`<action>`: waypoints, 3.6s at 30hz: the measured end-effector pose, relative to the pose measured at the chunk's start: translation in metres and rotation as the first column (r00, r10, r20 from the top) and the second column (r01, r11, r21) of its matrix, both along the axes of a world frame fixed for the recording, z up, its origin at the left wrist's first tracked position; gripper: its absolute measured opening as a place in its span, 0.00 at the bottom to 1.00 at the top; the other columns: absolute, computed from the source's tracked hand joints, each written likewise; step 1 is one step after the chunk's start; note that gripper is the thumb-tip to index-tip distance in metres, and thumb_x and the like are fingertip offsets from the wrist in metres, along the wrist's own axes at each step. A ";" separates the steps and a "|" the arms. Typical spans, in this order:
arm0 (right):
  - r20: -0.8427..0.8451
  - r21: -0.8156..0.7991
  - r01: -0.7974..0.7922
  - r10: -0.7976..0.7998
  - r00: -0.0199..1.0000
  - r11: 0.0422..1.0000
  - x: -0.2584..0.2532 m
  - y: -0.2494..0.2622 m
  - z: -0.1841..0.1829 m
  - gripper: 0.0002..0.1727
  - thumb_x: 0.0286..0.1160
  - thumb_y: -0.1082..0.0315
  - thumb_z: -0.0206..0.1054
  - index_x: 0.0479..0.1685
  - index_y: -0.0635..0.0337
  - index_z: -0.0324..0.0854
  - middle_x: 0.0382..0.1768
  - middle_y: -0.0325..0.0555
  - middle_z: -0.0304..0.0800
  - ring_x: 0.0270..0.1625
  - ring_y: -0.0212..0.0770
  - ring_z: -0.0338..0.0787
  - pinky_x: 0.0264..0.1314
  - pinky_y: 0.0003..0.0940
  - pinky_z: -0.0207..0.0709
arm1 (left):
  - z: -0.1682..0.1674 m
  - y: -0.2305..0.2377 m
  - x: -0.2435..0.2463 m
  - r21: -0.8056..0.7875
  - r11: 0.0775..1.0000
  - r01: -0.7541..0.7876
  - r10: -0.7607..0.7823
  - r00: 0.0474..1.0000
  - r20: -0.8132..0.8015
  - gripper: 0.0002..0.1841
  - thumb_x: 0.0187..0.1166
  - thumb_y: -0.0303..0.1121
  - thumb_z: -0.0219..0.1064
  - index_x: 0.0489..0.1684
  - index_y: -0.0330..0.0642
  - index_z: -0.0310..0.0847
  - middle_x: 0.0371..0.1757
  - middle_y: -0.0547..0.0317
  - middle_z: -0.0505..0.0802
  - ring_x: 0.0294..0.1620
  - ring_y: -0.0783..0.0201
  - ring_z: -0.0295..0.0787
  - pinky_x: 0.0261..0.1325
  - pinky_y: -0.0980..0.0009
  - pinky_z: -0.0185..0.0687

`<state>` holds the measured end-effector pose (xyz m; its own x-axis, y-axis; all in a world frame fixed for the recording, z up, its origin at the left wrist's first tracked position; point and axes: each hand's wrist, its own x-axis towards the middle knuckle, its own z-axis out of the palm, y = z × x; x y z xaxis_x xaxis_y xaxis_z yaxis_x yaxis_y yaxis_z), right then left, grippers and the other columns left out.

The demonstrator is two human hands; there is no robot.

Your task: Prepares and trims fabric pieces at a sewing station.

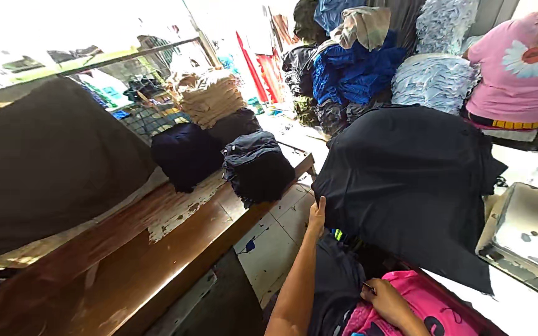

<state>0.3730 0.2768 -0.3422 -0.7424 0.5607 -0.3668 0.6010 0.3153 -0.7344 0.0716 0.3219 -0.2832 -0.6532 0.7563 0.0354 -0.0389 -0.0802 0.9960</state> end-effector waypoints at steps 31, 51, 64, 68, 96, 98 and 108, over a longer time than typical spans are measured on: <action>-0.167 0.136 0.042 -0.018 0.986 0.990 -0.149 0.013 0.089 0.17 0.86 0.52 0.56 0.36 0.49 0.86 0.30 0.43 0.88 0.39 0.48 0.89 0.42 0.59 0.77 | -0.033 -0.178 0.050 -0.303 0.935 0.186 -0.329 0.777 -0.537 0.17 0.93 0.39 0.53 0.36 0.41 0.82 0.29 0.59 0.84 0.30 0.64 0.82 0.36 0.62 0.83; -0.573 -0.526 0.378 -0.646 0.504 0.762 0.181 -0.096 0.072 0.14 0.86 0.59 0.66 0.51 0.61 0.87 0.27 0.36 0.83 0.23 0.26 0.75 0.24 0.23 0.69 | 0.114 0.002 0.218 -0.565 0.700 0.436 -0.691 0.213 -0.691 0.22 0.74 0.52 0.77 0.56 0.45 0.87 0.52 0.51 0.87 0.49 0.51 0.86 0.51 0.47 0.86; -0.779 -0.016 0.785 -0.500 0.379 0.620 0.113 0.017 0.160 0.15 0.73 0.69 0.77 0.56 0.60 0.86 0.45 0.44 0.87 0.43 0.34 0.88 0.45 0.31 0.88 | 0.179 -0.008 0.237 -0.285 0.607 0.741 -0.722 0.365 -0.588 0.06 0.86 0.30 0.66 0.55 0.46 0.81 0.40 0.62 0.92 0.36 0.67 0.91 0.39 0.71 0.91; -0.801 -0.153 0.744 -0.522 0.292 0.650 0.085 0.037 0.164 0.04 0.77 0.72 0.71 0.44 0.62 0.89 0.38 0.43 0.91 0.35 0.32 0.88 0.38 0.30 0.86 | 0.170 0.000 0.232 -0.166 0.630 0.758 -0.662 0.413 -0.625 0.07 0.84 0.29 0.67 0.54 0.44 0.83 0.41 0.63 0.91 0.36 0.69 0.89 0.39 0.72 0.90; -0.860 -0.237 0.629 -0.461 0.217 0.740 0.110 0.054 0.204 0.06 0.73 0.77 0.73 0.29 0.66 0.85 0.21 0.42 0.84 0.21 0.29 0.77 0.22 0.23 0.72 | 0.159 0.012 0.212 -0.036 0.645 0.764 -0.563 0.442 -0.698 0.04 0.76 0.27 0.72 0.42 0.40 0.91 0.47 0.61 0.94 0.41 0.70 0.90 0.42 0.73 0.88; -0.867 -0.191 0.637 -0.432 0.247 0.747 0.110 0.056 0.205 0.07 0.73 0.77 0.73 0.28 0.66 0.85 0.22 0.43 0.85 0.24 0.31 0.81 0.27 0.25 0.77 | 0.163 0.013 0.213 -0.037 0.683 0.729 -0.482 0.411 -0.774 0.05 0.76 0.27 0.69 0.40 0.39 0.93 0.46 0.61 0.95 0.41 0.73 0.91 0.44 0.74 0.89; -0.858 -0.191 0.677 -0.456 0.237 0.711 0.106 0.064 0.203 0.09 0.72 0.76 0.74 0.24 0.65 0.83 0.22 0.43 0.85 0.27 0.33 0.84 0.33 0.28 0.80 | 0.168 0.021 0.217 -0.038 0.808 0.587 -0.290 0.342 -0.894 0.07 0.78 0.30 0.68 0.37 0.44 0.94 0.46 0.64 0.95 0.39 0.76 0.89 0.39 0.77 0.85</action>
<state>0.4794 0.3411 -0.1389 -0.0524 0.9337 0.3543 -0.1557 0.3428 -0.9264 0.2888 0.3428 -0.1150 0.2470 0.7828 0.5711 0.6703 -0.5636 0.4826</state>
